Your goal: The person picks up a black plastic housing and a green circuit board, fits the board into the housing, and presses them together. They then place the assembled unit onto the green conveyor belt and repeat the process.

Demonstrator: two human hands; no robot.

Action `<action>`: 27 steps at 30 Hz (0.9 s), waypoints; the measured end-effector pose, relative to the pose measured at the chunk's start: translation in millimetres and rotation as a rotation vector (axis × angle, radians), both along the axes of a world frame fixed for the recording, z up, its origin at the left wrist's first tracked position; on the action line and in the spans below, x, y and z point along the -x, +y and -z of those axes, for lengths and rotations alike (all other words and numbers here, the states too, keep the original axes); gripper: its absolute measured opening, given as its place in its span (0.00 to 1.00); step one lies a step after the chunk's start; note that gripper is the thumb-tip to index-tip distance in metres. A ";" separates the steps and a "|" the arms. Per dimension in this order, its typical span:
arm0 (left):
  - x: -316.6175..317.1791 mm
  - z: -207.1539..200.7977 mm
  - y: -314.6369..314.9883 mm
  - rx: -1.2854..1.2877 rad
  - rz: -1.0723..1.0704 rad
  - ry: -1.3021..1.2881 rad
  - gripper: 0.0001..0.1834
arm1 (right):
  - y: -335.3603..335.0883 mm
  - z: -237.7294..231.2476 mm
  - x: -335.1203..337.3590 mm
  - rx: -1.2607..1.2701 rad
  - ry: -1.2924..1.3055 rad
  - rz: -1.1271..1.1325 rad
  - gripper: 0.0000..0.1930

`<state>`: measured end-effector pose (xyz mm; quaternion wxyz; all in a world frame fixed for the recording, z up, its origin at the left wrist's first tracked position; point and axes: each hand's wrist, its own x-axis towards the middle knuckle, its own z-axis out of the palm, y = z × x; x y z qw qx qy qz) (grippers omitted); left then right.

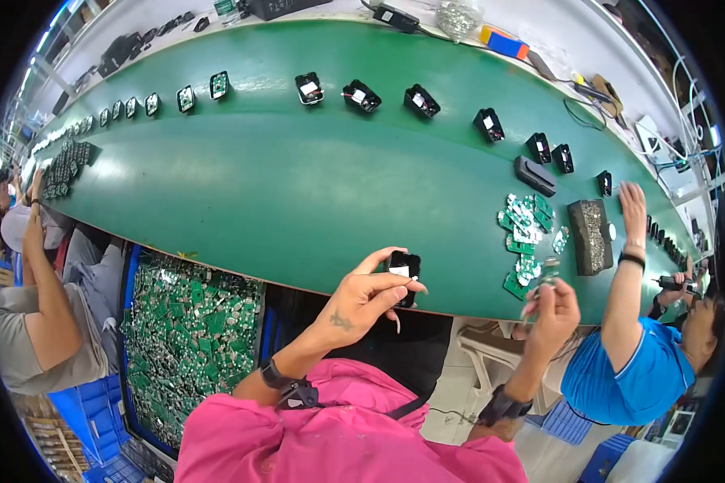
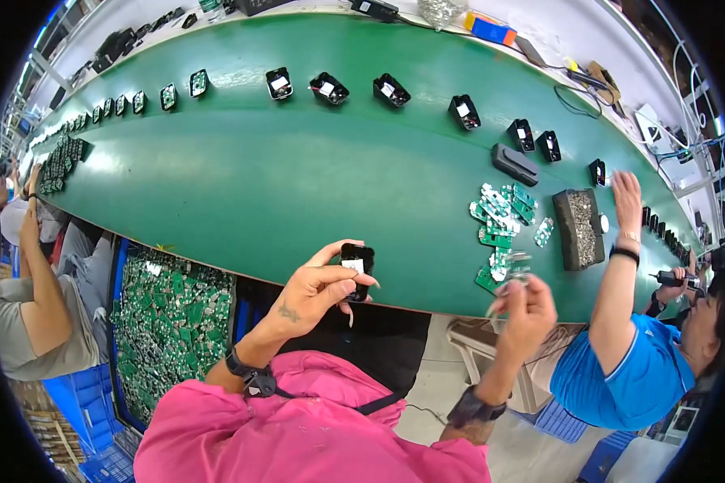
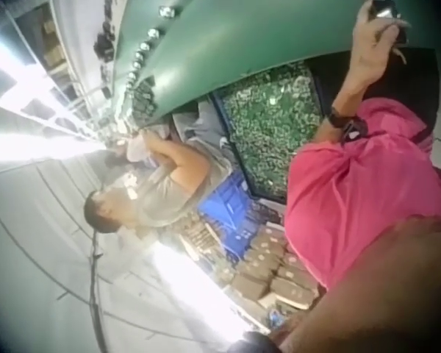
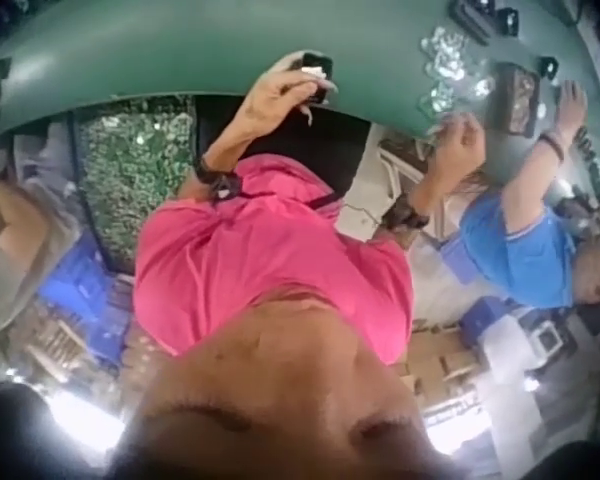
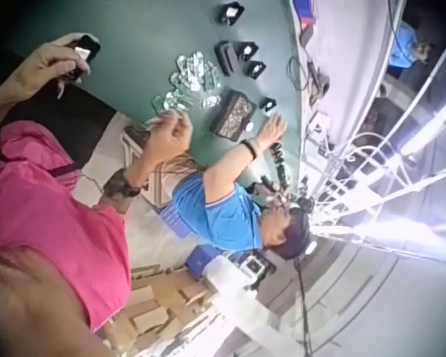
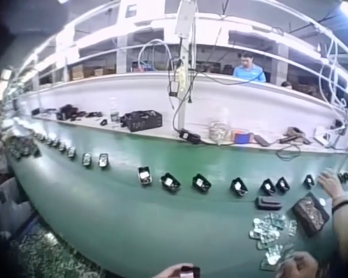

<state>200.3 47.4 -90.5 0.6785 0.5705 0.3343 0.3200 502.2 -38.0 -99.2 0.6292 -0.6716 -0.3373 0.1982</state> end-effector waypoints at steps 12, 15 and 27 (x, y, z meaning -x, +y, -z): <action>5.2 -18.8 -15.8 -0.242 0.058 0.148 0.14 | 18.7 -26.5 110.3 0.147 0.480 -0.680 0.08; 7.4 -17.2 -16.7 -0.279 0.060 0.153 0.14 | 17.9 -27.2 111.9 0.115 0.463 -0.683 0.08; 0.2 -28.9 -31.8 -0.007 -0.079 -0.253 0.36 | 17.3 -18.8 130.5 0.129 -0.075 -0.538 0.10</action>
